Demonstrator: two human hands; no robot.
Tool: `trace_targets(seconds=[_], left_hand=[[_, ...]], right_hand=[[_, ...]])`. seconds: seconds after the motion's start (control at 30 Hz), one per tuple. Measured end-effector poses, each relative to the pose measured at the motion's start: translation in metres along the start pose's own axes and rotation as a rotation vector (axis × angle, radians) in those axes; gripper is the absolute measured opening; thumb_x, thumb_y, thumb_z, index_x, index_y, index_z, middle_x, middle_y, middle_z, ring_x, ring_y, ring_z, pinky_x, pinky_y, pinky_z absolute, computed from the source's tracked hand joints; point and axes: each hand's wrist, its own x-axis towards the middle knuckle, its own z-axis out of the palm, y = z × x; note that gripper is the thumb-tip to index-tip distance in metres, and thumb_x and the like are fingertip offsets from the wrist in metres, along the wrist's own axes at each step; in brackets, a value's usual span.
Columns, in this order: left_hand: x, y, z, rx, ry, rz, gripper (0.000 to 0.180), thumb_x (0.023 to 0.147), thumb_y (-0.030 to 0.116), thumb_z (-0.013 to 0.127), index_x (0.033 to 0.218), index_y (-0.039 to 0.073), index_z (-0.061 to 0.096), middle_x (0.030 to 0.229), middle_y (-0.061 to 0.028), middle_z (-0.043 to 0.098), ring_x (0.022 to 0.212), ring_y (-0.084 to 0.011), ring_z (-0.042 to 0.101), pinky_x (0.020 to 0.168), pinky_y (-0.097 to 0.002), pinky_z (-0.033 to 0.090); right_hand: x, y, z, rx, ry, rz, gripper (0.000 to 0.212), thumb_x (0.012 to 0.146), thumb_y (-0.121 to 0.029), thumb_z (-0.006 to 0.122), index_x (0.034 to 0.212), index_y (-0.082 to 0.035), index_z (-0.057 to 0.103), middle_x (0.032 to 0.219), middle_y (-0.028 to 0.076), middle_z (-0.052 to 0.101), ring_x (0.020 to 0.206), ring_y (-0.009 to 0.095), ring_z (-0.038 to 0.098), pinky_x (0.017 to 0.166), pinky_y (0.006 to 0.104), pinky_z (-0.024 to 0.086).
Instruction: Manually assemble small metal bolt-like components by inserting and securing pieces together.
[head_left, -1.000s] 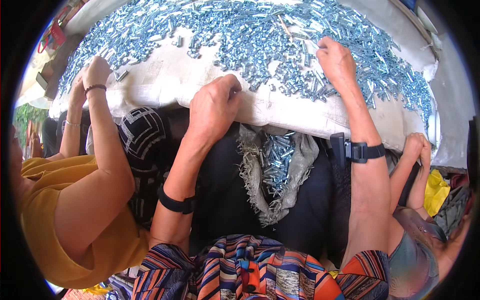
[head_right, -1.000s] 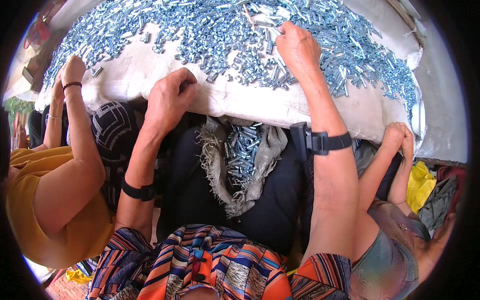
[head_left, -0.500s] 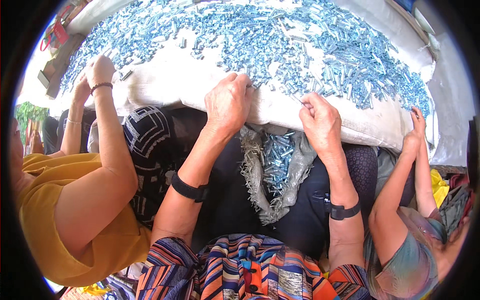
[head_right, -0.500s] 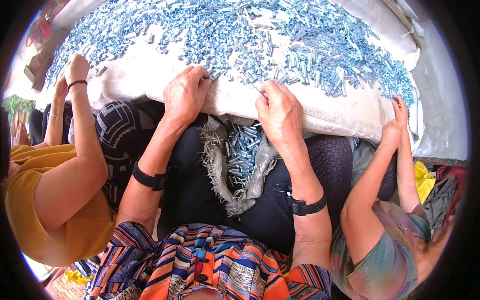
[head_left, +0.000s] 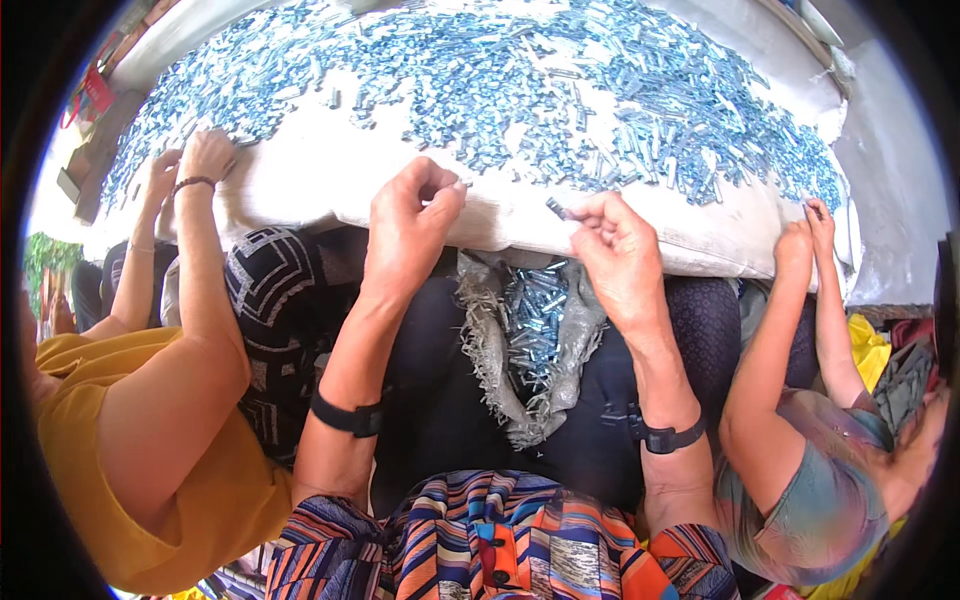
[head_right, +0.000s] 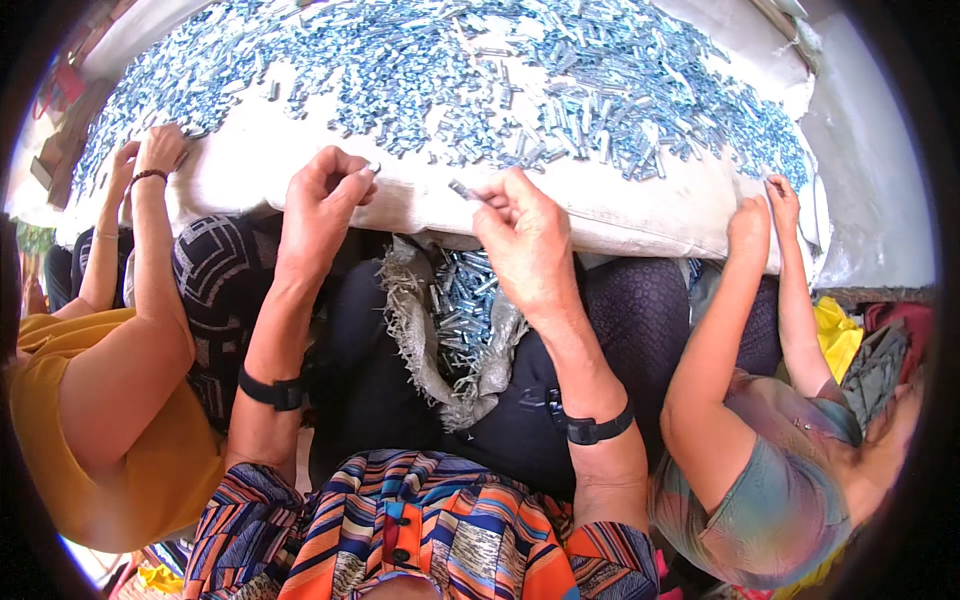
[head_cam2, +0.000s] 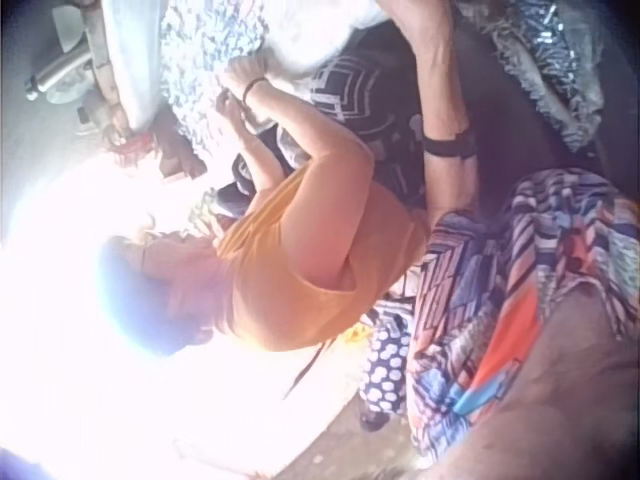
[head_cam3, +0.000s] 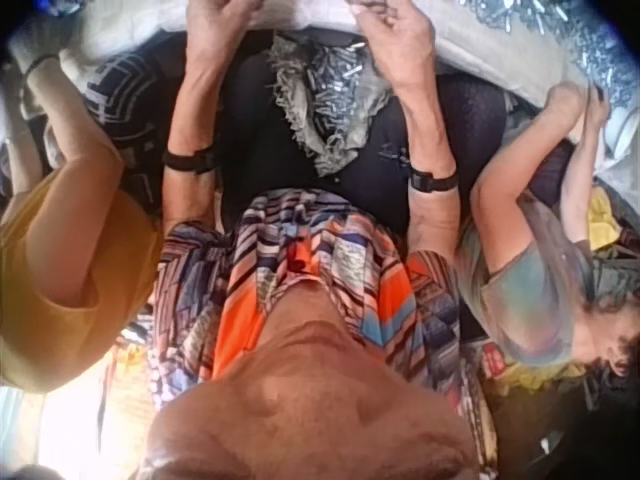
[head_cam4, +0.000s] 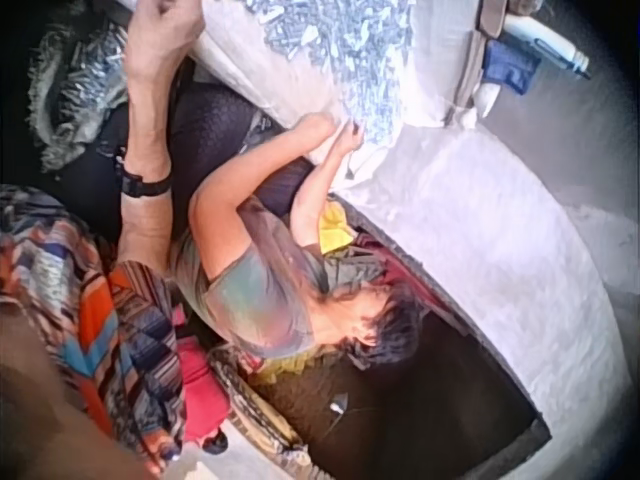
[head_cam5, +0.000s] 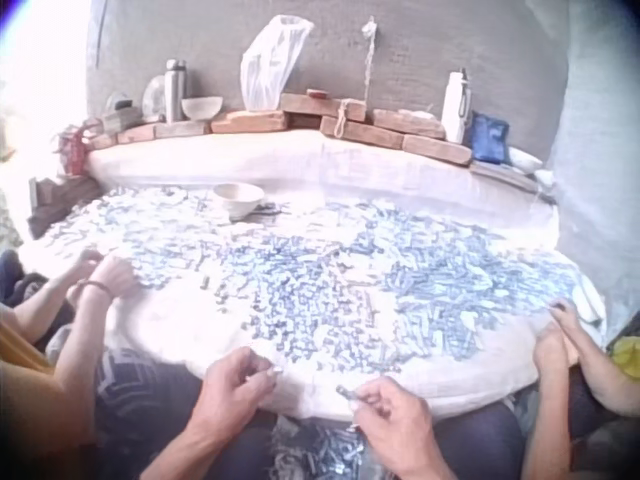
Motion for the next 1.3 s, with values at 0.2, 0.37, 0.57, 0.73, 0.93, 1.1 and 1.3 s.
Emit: trace_targets(seconds=[0.2, 0.37, 0.57, 0.73, 0.93, 1.1, 1.3], left_hand=[[-0.026, 0.019, 0.016, -0.529, -0.182, -0.173, 0.008, 0.084, 0.008, 0.059, 0.090, 0.002, 0.058, 0.084, -0.0052, 0.061, 0.075, -0.0110, 0.059, 0.072, -0.0251, 0.048], [-0.041, 0.025, 0.030, -0.655, -0.364, -0.191, 0.014, 0.087, 0.008, 0.058, 0.099, 0.001, 0.060, 0.083, -0.0047, 0.063, 0.074, -0.0104, 0.060, 0.070, -0.0238, 0.050], [-0.051, 0.017, 0.038, -0.657, -0.440, -0.178, 0.012, 0.088, 0.008, 0.059, 0.098, 0.001, 0.061, 0.084, -0.0047, 0.063, 0.074, -0.0097, 0.060, 0.069, -0.0234, 0.050], [-0.059, 0.022, 0.047, -0.663, -0.435, -0.193, 0.012, 0.087, 0.009, 0.060, 0.097, 0.002, 0.060, 0.084, -0.0052, 0.064, 0.072, -0.0103, 0.060, 0.068, -0.0236, 0.051], [-0.067, 0.028, 0.052, -0.708, -0.496, -0.187, 0.011, 0.087, 0.009, 0.061, 0.096, 0.003, 0.059, 0.083, -0.0060, 0.064, 0.071, -0.0113, 0.061, 0.068, -0.0237, 0.051], [-0.069, 0.032, 0.052, -0.731, -0.473, -0.223, 0.012, 0.086, 0.011, 0.063, 0.093, 0.002, 0.060, 0.079, -0.0043, 0.062, 0.068, -0.0098, 0.058, 0.066, -0.0234, 0.049], [-0.068, 0.031, 0.050, -0.749, -0.483, -0.227, 0.011, 0.086, 0.011, 0.063, 0.090, 0.002, 0.059, 0.077, -0.0039, 0.062, 0.066, -0.0088, 0.057, 0.063, -0.0231, 0.048]], right_hand=[[-0.021, -0.006, 0.005, 0.305, -0.081, 0.078, 0.016, 0.087, -0.001, 0.056, 0.102, 0.001, 0.053, 0.085, 0.003, 0.057, 0.071, 0.007, 0.055, 0.063, 0.0209, 0.047], [-0.031, -0.002, 0.002, 0.225, -0.086, -0.026, 0.025, 0.087, 0.000, 0.054, 0.111, -0.002, 0.049, 0.081, 0.003, 0.056, 0.069, 0.006, 0.051, 0.060, 0.0213, 0.043], [-0.048, -0.009, -0.005, -0.013, -0.200, -0.001, 0.033, 0.088, 0.001, 0.048, 0.121, -0.001, 0.046, 0.086, 0.006, 0.058, 0.078, 0.009, 0.053, 0.071, 0.0238, 0.045], [-0.057, 0.006, -0.013, 0.658, 0.016, 0.135, 0.009, 0.092, -0.011, 0.055, 0.095, -0.002, 0.055, 0.077, 0.002, 0.059, 0.070, 0.010, 0.058, 0.065, 0.0249, 0.047], [-0.059, 0.011, -0.012, 0.883, 0.062, 0.134, 0.007, 0.091, -0.011, 0.056, 0.091, -0.004, 0.055, 0.077, 0.003, 0.058, 0.065, 0.010, 0.055, 0.063, 0.0248, 0.047], [-0.065, 0.015, -0.014, 1.093, -0.029, 0.207, 0.005, 0.091, -0.009, 0.055, 0.091, -0.004, 0.054, 0.079, 0.005, 0.059, 0.069, 0.012, 0.058, 0.065, 0.0271, 0.049], [-0.066, 0.016, -0.011, 0.934, -0.019, 0.078, 0.004, 0.090, -0.007, 0.056, 0.091, -0.003, 0.054, 0.077, 0.006, 0.059, 0.069, 0.013, 0.059, 0.066, 0.0270, 0.050]])
